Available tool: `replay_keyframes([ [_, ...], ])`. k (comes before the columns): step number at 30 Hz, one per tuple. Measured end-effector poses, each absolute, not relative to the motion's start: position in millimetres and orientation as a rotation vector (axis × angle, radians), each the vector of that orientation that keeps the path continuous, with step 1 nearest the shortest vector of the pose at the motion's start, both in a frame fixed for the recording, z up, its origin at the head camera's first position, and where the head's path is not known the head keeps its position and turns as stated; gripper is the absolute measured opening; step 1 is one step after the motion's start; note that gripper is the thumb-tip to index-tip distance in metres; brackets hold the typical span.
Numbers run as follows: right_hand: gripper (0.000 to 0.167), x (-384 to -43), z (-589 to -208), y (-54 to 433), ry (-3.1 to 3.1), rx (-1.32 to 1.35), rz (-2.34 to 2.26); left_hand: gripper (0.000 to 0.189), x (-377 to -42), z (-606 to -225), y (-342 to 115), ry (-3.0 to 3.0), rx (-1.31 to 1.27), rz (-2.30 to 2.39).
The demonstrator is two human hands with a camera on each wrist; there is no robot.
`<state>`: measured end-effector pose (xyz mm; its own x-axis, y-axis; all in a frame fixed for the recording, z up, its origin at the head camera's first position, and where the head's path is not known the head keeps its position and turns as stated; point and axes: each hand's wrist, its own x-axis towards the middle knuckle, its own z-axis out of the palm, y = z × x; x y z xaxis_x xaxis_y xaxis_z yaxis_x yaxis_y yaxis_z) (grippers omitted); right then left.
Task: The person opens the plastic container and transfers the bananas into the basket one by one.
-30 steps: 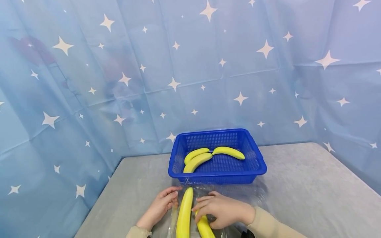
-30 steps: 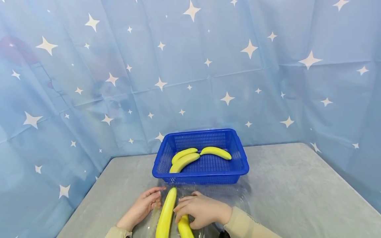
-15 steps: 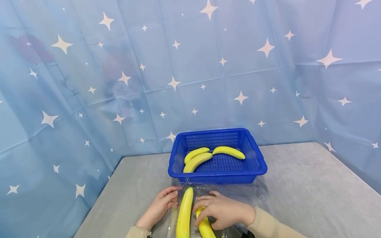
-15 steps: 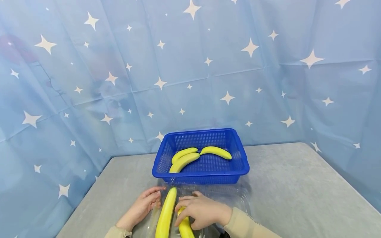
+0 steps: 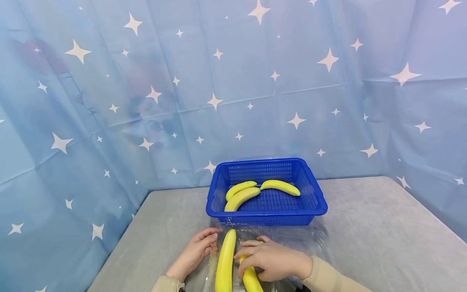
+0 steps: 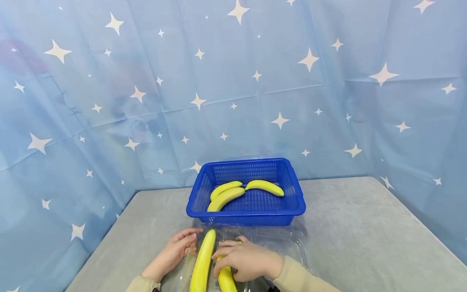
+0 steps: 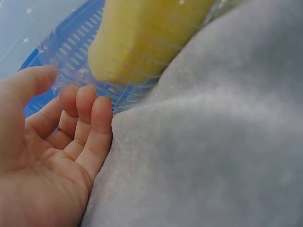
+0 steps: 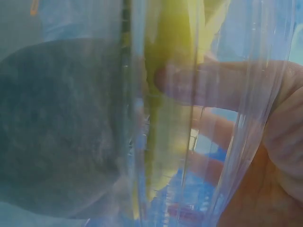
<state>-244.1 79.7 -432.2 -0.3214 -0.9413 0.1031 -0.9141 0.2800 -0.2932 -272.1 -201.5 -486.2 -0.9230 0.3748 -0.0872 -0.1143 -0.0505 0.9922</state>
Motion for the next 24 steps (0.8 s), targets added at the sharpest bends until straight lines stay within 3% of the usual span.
replay_keyframes([
  [17,0.036,-246.8,-434.3,84.4,2.38,-1.961,-0.669,0.045,-272.5,-485.5,-196.1,1.885,0.286,2.027],
  [24,0.041,-249.5,-431.5,79.7,2.469,-2.027,-0.75,0.046,-272.1,-484.0,-201.0,1.895,0.278,2.013],
])
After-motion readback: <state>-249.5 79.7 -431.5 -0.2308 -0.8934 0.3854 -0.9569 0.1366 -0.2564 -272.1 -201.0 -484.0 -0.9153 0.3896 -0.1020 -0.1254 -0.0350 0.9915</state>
